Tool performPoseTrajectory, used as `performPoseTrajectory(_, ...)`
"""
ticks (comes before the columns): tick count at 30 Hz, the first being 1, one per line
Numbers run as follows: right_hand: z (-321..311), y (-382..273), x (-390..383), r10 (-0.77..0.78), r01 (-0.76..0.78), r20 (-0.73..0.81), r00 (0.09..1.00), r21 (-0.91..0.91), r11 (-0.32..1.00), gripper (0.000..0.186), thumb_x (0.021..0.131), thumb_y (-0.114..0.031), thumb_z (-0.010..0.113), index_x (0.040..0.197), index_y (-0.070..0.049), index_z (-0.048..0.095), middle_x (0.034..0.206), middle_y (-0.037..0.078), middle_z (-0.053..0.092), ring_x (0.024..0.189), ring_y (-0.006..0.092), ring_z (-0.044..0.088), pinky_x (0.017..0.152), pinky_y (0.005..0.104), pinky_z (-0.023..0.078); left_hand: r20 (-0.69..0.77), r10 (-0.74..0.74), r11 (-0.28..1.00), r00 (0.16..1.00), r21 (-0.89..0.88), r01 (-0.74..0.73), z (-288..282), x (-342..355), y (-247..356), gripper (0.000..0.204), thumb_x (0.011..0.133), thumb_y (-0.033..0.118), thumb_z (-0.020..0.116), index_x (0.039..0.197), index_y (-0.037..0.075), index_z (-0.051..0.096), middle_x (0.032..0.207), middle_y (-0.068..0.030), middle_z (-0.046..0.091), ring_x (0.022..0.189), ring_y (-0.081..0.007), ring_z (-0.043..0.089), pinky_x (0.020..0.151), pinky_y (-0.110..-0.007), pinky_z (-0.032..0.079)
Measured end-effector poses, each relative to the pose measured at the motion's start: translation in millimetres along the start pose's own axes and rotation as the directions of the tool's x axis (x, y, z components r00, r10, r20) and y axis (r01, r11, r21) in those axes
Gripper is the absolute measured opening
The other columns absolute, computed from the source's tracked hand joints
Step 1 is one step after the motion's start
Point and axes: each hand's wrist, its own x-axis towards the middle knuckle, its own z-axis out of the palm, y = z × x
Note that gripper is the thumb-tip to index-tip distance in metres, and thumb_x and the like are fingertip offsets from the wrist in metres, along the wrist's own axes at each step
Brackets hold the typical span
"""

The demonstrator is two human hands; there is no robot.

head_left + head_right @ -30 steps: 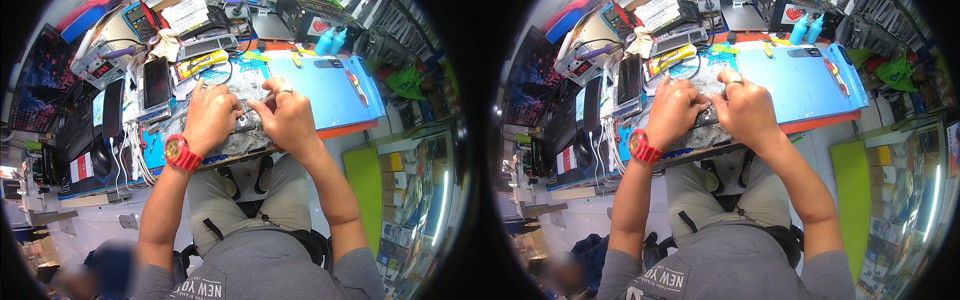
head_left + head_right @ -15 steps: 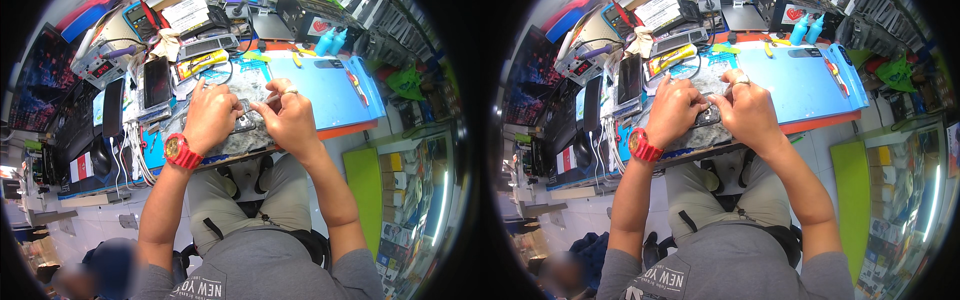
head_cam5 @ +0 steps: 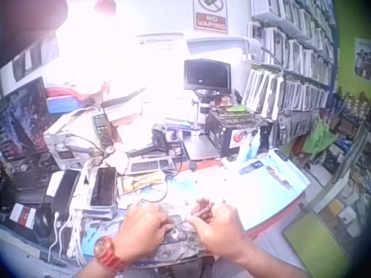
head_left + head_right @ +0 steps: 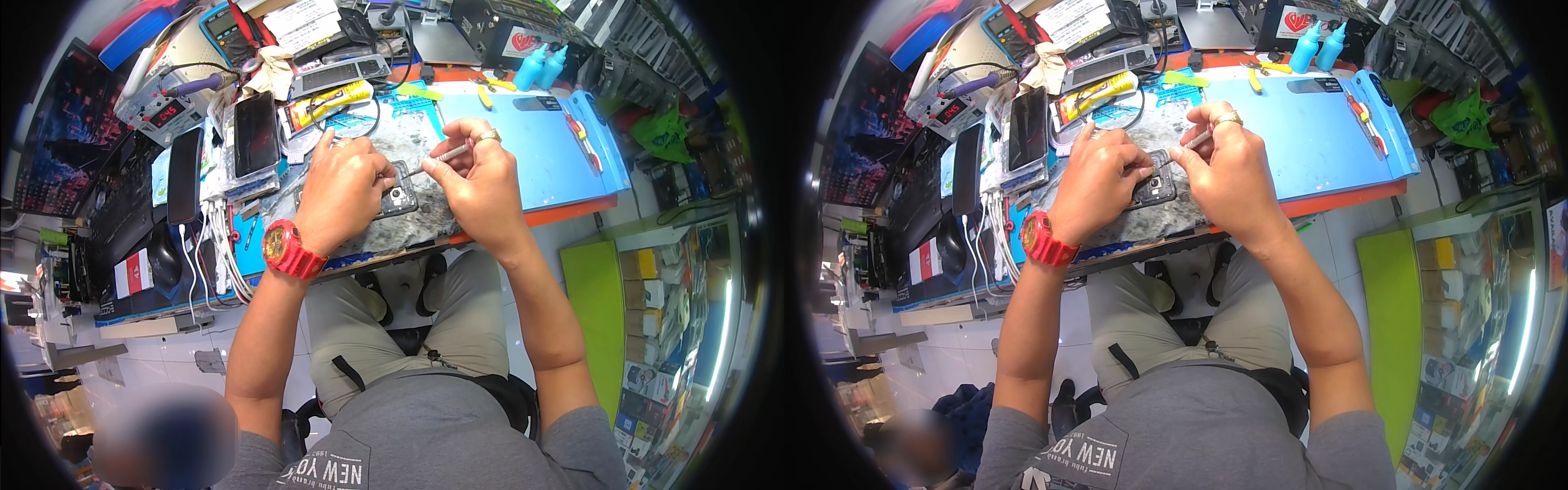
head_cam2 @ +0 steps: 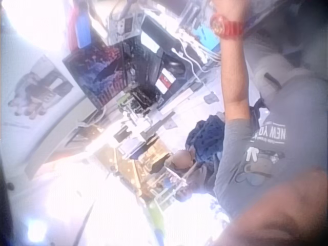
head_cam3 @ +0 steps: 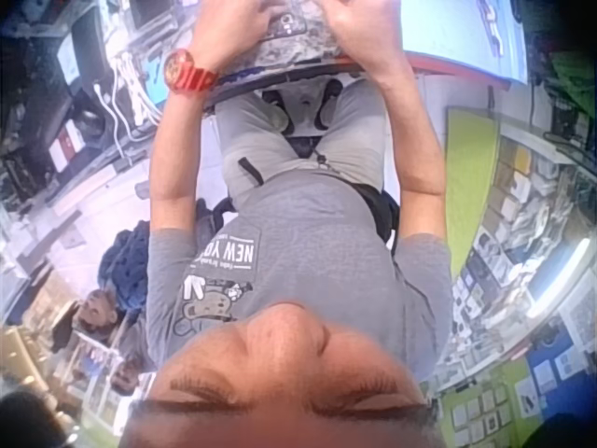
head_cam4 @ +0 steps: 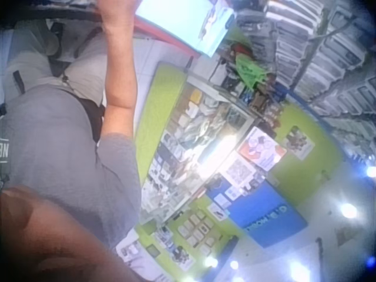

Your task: The person disassembles a mobile phone by removing the back panel, using a small screwdriver to remove screws from the internal frame, and prying components apart.

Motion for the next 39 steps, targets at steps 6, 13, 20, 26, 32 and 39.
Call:
performPoseTrajectory(6, -4.3, -0.3, 0.3, -0.022, 0.022, -0.002, 1.000, -0.035, 0.999, 0.034, 0.090, 0.003, 0.079, 0.118, 0.004, 0.060, 0.096, 0.015, 0.073, 0.082, 0.0206, 0.075, 0.075, 0.0327, 0.061, 0.083, 0.232, 0.944, 0.969, 0.220, -0.245, -6.6, 5.3, 7.0, 0.010, 0.087, 0.008, 0.073, 0.090, 0.013, 0.080, 0.093, -0.0076, 0.064, 0.104, -0.0289, 0.067, 0.123, -0.058, 0.036)
performPoseTrajectory(13, -14.1, 1.0, -5.2, 0.006, -0.006, -0.012, 1.000, -0.028, 1.000, 0.032, 0.092, 0.003, 0.077, 0.118, 0.005, 0.060, 0.092, 0.015, 0.073, 0.082, 0.0205, 0.075, 0.075, 0.0334, 0.060, 0.178, 0.407, 0.826, 0.896, 0.347, -0.445, -13.6, 20.6, 9.5, 0.008, 0.085, 0.007, 0.067, 0.081, 0.011, 0.074, 0.096, -0.0080, 0.065, 0.107, -0.0272, 0.068, 0.124, -0.053, 0.037)
performPoseTrajectory(20, -19.0, 1.5, -8.7, -0.007, 0.007, -0.022, 1.000, -0.011, 1.000, 0.031, 0.093, 0.003, 0.076, 0.119, 0.005, 0.060, 0.091, 0.014, 0.073, 0.082, 0.0205, 0.074, 0.075, 0.0337, 0.060, 0.222, 0.508, 0.684, 0.832, 0.483, -0.546, -3.9, 20.6, 10.1, 0.011, 0.091, 0.012, 0.060, 0.089, 0.007, 0.070, 0.102, -0.0097, 0.065, 0.111, -0.0266, 0.067, 0.125, -0.052, 0.037)
performPoseTrajectory(26, -22.4, 2.7, -9.4, -0.022, 0.022, -0.038, 0.999, -0.014, 1.000, 0.031, 0.093, 0.003, 0.076, 0.119, 0.005, 0.059, 0.092, 0.015, 0.072, 0.082, 0.0218, 0.075, 0.076, 0.0343, 0.060, 0.251, 0.485, 0.673, 0.838, 0.506, -0.540, -2.3, 17.3, 4.2, 0.014, 0.094, 0.014, 0.057, 0.097, 0.005, 0.068, 0.105, -0.0114, 0.063, 0.113, -0.0276, 0.066, 0.125, -0.052, 0.037)
performPoseTrajectory(32, -24.7, 5.6, -10.4, -0.029, 0.029, -0.049, 0.998, -0.005, 1.000, 0.031, 0.093, 0.003, 0.076, 0.119, 0.005, 0.059, 0.093, 0.015, 0.073, 0.082, 0.0224, 0.075, 0.076, 0.0344, 0.060, 0.212, 0.467, 0.739, 0.858, 0.440, -0.511, -2.3, 16.7, -6.9, 0.012, 0.092, 0.011, 0.060, 0.099, 0.006, 0.068, 0.105, -0.0115, 0.063, 0.113, -0.0289, 0.066, 0.125, -0.052, 0.037)
performPoseTrajectory(39, -19.5, 7.2, -12.3, 0.020, -0.021, 0.015, 1.000, 0.034, 0.999, 0.034, 0.096, 0.001, 0.078, 0.124, 0.002, 0.059, 0.101, 0.012, 0.074, 0.089, 0.0158, 0.074, 0.078, 0.0284, 0.061, 0.080, 0.408, 0.866, 0.909, 0.281, -0.414, -6.1, 11.3, -22.0, 0.012, 0.088, 0.007, 0.068, 0.099, 0.007, 0.071, 0.100, -0.0108, 0.063, 0.105, -0.0308, 0.067, 0.124, -0.054, 0.037)
